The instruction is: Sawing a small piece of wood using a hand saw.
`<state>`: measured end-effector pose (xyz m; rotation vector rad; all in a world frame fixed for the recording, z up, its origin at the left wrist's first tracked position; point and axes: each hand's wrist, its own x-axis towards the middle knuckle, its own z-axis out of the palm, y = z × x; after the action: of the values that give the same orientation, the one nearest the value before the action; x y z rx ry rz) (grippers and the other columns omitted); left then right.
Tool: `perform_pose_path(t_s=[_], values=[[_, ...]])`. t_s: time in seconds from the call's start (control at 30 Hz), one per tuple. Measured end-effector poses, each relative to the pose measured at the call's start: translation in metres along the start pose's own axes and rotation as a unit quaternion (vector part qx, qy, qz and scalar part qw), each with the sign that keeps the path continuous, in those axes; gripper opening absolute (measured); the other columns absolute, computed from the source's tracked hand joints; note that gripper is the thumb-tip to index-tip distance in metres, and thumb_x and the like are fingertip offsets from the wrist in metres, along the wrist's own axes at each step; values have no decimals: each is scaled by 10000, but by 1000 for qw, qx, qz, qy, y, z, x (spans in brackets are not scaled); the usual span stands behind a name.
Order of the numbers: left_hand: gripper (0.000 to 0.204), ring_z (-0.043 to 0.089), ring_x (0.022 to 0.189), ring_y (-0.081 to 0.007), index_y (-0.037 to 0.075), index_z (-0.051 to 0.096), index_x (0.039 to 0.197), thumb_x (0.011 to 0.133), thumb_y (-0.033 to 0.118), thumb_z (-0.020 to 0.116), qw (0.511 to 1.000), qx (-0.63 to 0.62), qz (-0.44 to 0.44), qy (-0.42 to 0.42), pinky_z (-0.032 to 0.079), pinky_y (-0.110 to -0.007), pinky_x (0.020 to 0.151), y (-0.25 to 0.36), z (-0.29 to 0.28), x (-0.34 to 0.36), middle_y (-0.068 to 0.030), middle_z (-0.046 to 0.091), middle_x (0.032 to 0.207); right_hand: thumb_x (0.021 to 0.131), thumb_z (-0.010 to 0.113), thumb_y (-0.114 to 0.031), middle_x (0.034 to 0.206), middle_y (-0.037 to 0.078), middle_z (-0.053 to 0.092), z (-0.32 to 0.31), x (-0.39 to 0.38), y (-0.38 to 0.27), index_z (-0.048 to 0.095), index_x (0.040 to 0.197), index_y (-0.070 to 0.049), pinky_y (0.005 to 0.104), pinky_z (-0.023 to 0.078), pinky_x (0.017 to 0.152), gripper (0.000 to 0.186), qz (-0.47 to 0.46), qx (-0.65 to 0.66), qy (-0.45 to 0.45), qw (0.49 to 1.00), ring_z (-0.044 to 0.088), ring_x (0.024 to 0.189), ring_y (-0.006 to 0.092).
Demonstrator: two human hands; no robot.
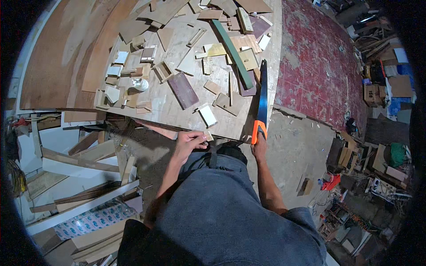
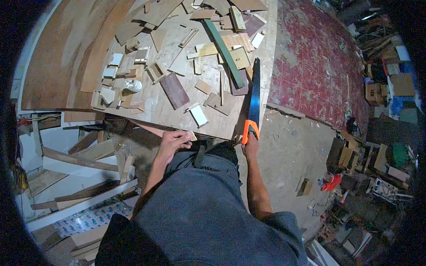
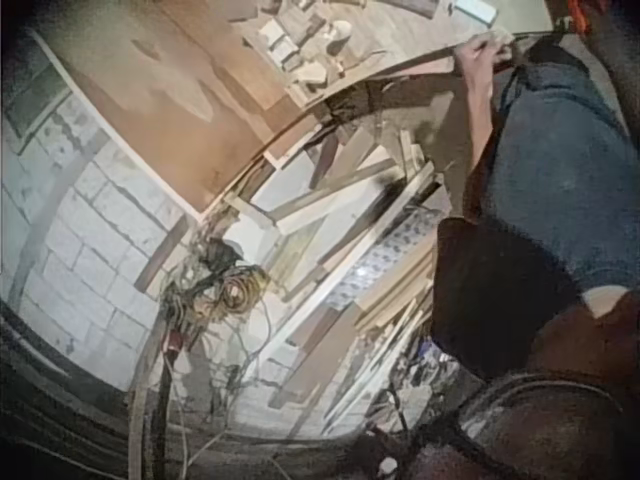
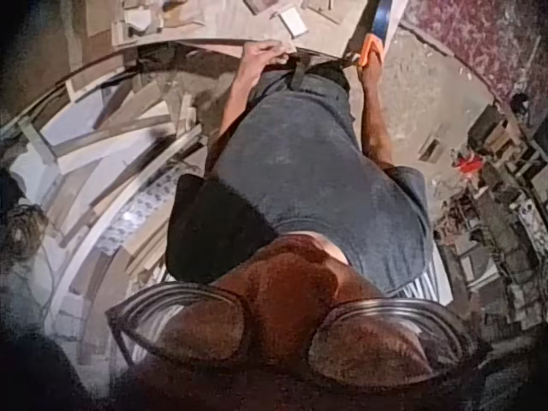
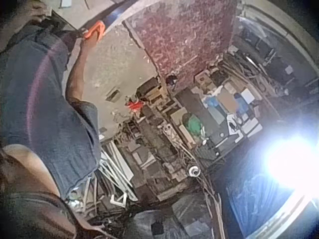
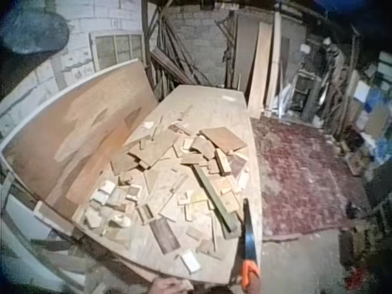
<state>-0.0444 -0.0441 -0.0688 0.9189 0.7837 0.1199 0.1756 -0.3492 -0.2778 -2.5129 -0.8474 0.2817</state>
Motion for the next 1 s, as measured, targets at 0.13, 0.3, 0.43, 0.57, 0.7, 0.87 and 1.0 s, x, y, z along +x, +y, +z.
perform_pose_path(t_s=[0.13, 0.3, 0.43, 0.57, 0.7, 0.87, 1.0], values=[[193, 692, 795, -151, -60, 739, 1060, 946, 89, 694, 1000, 18, -8, -4, 615, -273, 701, 2, -20, -8, -106, 726, 957, 817, 660, -49, 1061, 277, 642, 9, 7, -20, 496, 1230, -24, 540, 484, 831, 446, 19, 49, -18, 998, 601, 1013, 487], [190, 688, 777, -149, -58, 737, 1021, 955, 111, 683, 999, -19, -21, -21, 601, -281, 703, 7, -16, -6, -97, 721, 935, 735, 728, -41, 1063, 254, 594, 29, 12, -11, 460, 1199, -1, 520, 467, 902, 537, 69, -31, -52, 996, 572, 1056, 455], [167, 693, 789, -153, -47, 740, 982, 956, 105, 676, 999, -21, -10, -24, 602, -285, 709, 17, -9, -7, -93, 718, 925, 767, 760, -118, 1104, 253, 584, 27, 20, -21, 498, 1178, 8, 541, 494, 907, 503, 63, -94, -79, 990, 583, 1046, 448], [170, 699, 770, -160, -58, 721, 1023, 963, 91, 663, 1000, -19, 10, -22, 604, -280, 698, 11, -8, -6, -108, 718, 919, 744, 794, -199, 1114, 263, 574, 8, 24, -52, 579, 1118, -4, 545, 505, 895, 473, 61, -81, -81, 992, 579, 1052, 466], [171, 705, 795, -167, -62, 725, 1019, 958, 88, 671, 1000, -4, 15, -17, 607, -282, 707, 9, 6, -8, -109, 721, 938, 850, 782, -283, 1140, 233, 634, -19, 26, -98, 620, 1155, 17, 494, 552, 847, 458, 31, -109, -56, 992, 654, 1024, 391], [176, 709, 830, -169, -75, 740, 1025, 948, 74, 686, 997, 40, 60, -22, 611, -288, 691, -3, 18, -6, -111, 722, 960, 1006, 642, -149, 958, 92, 736, -101, 18, -222, 698, 1126, 22, 270, 555, 716, 216, 77, 589, -189, 782, 671, 819, 115], [178, 714, 810, -164, -64, 749, 1047, 953, 69, 678, 976, 163, 119, -81, 603, -278, 663, 4, 34, -8, -127, 727, 971, 944, 710, -63, 896, 54, 728, -123, 8, -246, 709, 1085, 26, 242, 543, 674, 167, 58, 531, -142, 833, 669, 769, 104]])
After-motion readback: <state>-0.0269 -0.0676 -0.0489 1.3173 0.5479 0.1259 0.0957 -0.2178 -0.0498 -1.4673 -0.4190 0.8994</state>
